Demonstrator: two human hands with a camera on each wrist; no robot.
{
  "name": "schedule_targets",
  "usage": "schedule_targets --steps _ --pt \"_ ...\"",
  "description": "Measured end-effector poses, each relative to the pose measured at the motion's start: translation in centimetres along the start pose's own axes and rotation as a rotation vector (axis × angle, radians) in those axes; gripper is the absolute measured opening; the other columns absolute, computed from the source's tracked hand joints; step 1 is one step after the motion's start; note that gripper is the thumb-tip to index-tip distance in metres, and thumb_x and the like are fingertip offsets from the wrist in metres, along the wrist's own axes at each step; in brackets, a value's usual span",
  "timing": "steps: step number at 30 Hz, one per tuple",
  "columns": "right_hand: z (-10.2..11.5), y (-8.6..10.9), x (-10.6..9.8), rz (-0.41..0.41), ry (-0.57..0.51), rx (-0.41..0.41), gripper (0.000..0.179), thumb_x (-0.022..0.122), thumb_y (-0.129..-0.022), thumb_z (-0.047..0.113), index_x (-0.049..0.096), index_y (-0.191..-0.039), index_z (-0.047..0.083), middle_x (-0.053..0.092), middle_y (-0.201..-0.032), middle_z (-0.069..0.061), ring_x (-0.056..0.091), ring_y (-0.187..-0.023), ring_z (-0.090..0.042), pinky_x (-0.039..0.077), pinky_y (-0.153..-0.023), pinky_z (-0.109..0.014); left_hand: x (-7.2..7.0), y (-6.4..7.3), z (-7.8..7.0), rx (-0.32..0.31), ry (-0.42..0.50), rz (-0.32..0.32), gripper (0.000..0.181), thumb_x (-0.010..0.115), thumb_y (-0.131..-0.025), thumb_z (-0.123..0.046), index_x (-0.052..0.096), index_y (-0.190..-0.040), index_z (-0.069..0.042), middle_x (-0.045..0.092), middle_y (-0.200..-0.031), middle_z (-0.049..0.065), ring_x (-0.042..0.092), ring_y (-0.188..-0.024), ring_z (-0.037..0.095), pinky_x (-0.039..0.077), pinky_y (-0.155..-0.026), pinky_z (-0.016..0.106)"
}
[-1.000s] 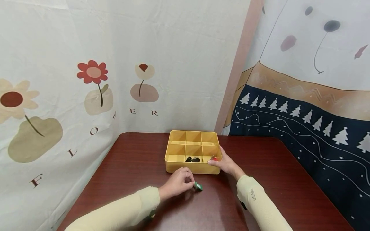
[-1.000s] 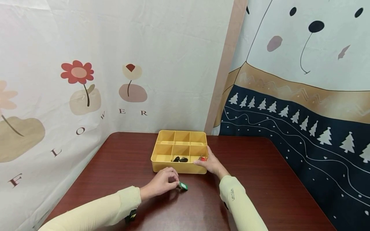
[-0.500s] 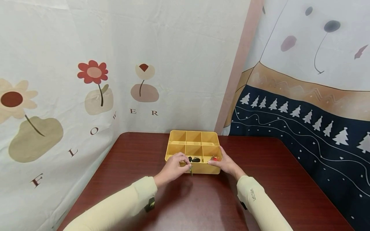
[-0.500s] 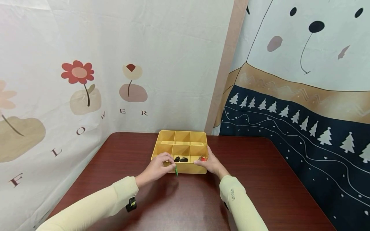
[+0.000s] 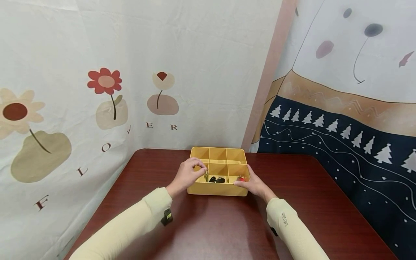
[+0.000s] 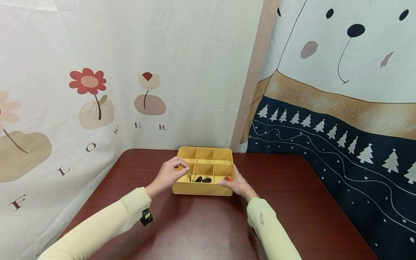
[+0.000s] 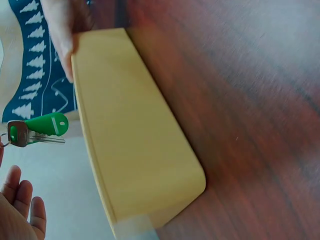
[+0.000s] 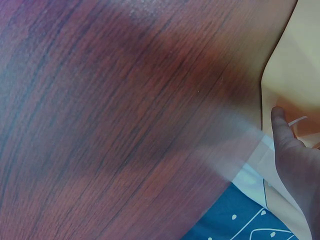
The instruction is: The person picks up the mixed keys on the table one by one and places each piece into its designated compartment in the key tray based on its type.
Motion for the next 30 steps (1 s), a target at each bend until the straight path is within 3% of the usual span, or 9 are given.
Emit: schedule_targets --steps 7,13,22,30 --pt "-0.1 0.0 0.0 -0.008 0.016 0.020 0.103 0.080 -0.086 0.028 0.008 -0.160 0.016 0.040 -0.151 -0.020 0.041 -0.133 -0.036 0.025 -0.113 -0.056 -1.1 -1.1 1.0 -0.048 -0.005 -0.060 0.005 0.077 -0.084 -0.010 0.073 -0.081 -0.009 0.067 -0.095 0.003 0.062 -0.096 0.021 0.049 -0.084 0.046" --pt "-0.1 -0.1 0.0 -0.011 0.020 0.029 0.103 0.079 -0.086 0.026 0.008 -0.160 0.016 0.038 -0.151 -0.020 0.040 -0.133 -0.036 0.025 -0.113 -0.057 -1.6 -1.8 2.0 -0.068 -0.047 -0.098 0.005 0.076 -0.085 -0.010 0.074 -0.081 -0.008 0.067 -0.095 0.004 0.058 -0.087 0.021 0.045 -0.076 0.037" --pt "-0.1 0.0 0.0 -0.010 0.030 0.031 0.109 0.082 -0.083 0.036 0.007 -0.160 0.015 0.039 -0.151 -0.021 0.041 -0.132 -0.037 0.025 -0.113 -0.058 -1.8 -2.2 3.2 -0.129 -0.072 -0.093 0.005 0.072 -0.086 -0.012 0.075 -0.084 -0.008 0.068 -0.099 0.006 0.061 -0.102 0.026 0.045 -0.082 0.038" --pt "-0.1 0.0 0.0 -0.019 0.015 0.026 0.102 0.080 -0.086 0.026 0.009 -0.159 0.016 0.041 -0.150 -0.019 0.042 -0.131 -0.035 0.026 -0.113 -0.057 -1.2 -2.4 4.5 -0.182 -0.074 -0.095 0.007 0.071 -0.087 -0.013 0.075 -0.084 -0.008 0.067 -0.100 0.007 0.060 -0.099 0.032 0.044 -0.081 0.037"
Point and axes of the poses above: each hand's wrist, its own y-axis away from the middle knuckle, its own x-axis out of the palm, z = x × y, the point moved 2 cm from there along -y, towards the middle knuckle
